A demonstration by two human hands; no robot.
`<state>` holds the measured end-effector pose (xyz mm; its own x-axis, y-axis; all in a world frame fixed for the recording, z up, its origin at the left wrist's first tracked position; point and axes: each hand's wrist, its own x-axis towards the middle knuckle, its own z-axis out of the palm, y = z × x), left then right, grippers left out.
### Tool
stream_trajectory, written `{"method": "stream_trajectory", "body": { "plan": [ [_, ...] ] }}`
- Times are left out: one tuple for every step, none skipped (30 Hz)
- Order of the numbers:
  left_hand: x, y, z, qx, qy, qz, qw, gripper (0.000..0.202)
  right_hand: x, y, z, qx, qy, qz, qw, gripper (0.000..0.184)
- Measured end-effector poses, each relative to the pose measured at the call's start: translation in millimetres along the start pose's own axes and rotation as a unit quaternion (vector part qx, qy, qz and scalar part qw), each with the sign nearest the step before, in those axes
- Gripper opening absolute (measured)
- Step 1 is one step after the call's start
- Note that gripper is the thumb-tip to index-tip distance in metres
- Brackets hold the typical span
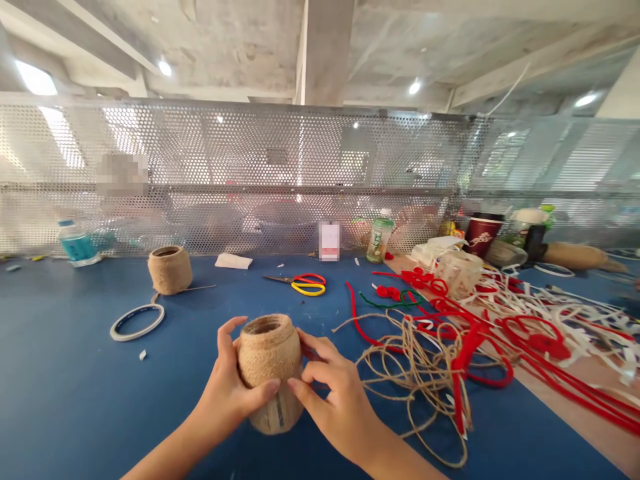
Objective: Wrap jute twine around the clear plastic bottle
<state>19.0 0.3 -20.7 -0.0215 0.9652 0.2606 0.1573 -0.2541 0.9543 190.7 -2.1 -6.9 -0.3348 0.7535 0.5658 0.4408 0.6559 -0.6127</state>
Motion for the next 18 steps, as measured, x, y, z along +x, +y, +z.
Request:
{"method": "stream_trajectory", "body": {
  "plan": [
    [0.0, -1.1, -0.3, 0.002, 0.000, -0.001, 1.000, 0.081, 0.1, -0.3, -0.4, -0.005, 0.002, -0.003, 1.000, 0.024],
    [0.0, -2.4, -0.8, 0.006, 0.000, -0.001, 1.000, 0.081, -0.1, -0.6, -0.6, -0.007, 0.004, -0.004, 1.000, 0.023],
    [-0.1, -3.9, -1.3, 0.010, 0.000, 0.001, 1.000, 0.081, -0.4, -0.9, -0.6, -0.008, 0.005, -0.003, 1.000, 0.022],
    [-0.3, -5.4, -1.8, 0.012, -0.007, 0.000, 1.000, 0.081, -0.9, -1.0, -0.4, -0.008, 0.005, -0.001, 1.000, 0.022],
    [-0.5, -6.8, -2.3, 0.011, -0.016, -0.002, 1.000, 0.081, -1.5, -0.9, 0.0, -0.007, 0.006, 0.001, 1.000, 0.021],
    [-0.7, -8.1, -2.9, 0.008, -0.023, -0.004, 1.000, 0.082, -2.1, -0.7, 0.4, -0.005, 0.008, 0.004, 1.000, 0.020],
    [-1.0, -9.2, -3.4, 0.006, -0.029, -0.005, 1.000, 0.081, -2.6, -0.4, 0.8, -0.002, 0.009, 0.007, 1.000, 0.019],
    [-1.2, -10.0, -3.9, 0.004, -0.030, -0.006, 1.000, 0.081, -2.9, 0.0, 1.2, 0.003, 0.009, 0.011, 1.000, 0.018],
    [-1.4, -10.7, -4.3, 0.004, -0.032, -0.006, 0.999, 0.082, -3.0, 0.2, 1.6, 0.010, 0.009, 0.014, 1.000, 0.018],
    [-1.6, -11.1, -4.7, 0.007, -0.034, -0.006, 0.999, 0.082, -2.9, 0.4, 1.8, 0.019, 0.008, 0.017, 1.000, 0.018],
    [-1.7, -11.3, -4.8, 0.009, -0.036, -0.006, 0.999, 0.082, -2.6, 0.4, 1.9, 0.029, 0.008, 0.022, 0.999, 0.018],
    [-1.8, -11.2, -4.8, 0.010, -0.040, -0.006, 0.999, 0.082, -2.3, 0.4, 2.1, 0.040, 0.009, 0.028, 0.999, 0.019],
    [-1.8, -10.9, -4.6, 0.009, -0.045, -0.007, 0.999, 0.082, -2.0, 0.4, 2.1, 0.052, 0.010, 0.033, 0.998, 0.019],
    [-1.9, -10.3, -4.2, 0.005, -0.048, -0.009, 0.999, 0.082, -1.7, 0.4, 2.2, 0.064, 0.009, 0.039, 0.997, 0.019],
    [-1.9, -9.6, -3.6, -0.001, -0.048, -0.009, 0.999, 0.082, -1.5, 0.6, 2.3, 0.076, 0.008, 0.047, 0.996, 0.020],
    [-2.0, -9.0, -3.1, -0.008, -0.048, -0.008, 0.999, 0.082, -1.2, 0.9, 2.4, 0.087, 0.005, 0.057, 0.995, 0.021],
    [-1.9, -8.5, -2.8, -0.014, -0.047, -0.008, 0.999, 0.082, -0.8, 1.3, 2.4, 0.099, 0.001, 0.065, 0.993, 0.022],
    [-1.8, -8.1, -2.6, -0.019, -0.047, -0.006, 0.999, 0.083, -0.3, 1.8, 2.3, 0.111, -0.004, 0.075, 0.991, 0.023]
  ]
}}
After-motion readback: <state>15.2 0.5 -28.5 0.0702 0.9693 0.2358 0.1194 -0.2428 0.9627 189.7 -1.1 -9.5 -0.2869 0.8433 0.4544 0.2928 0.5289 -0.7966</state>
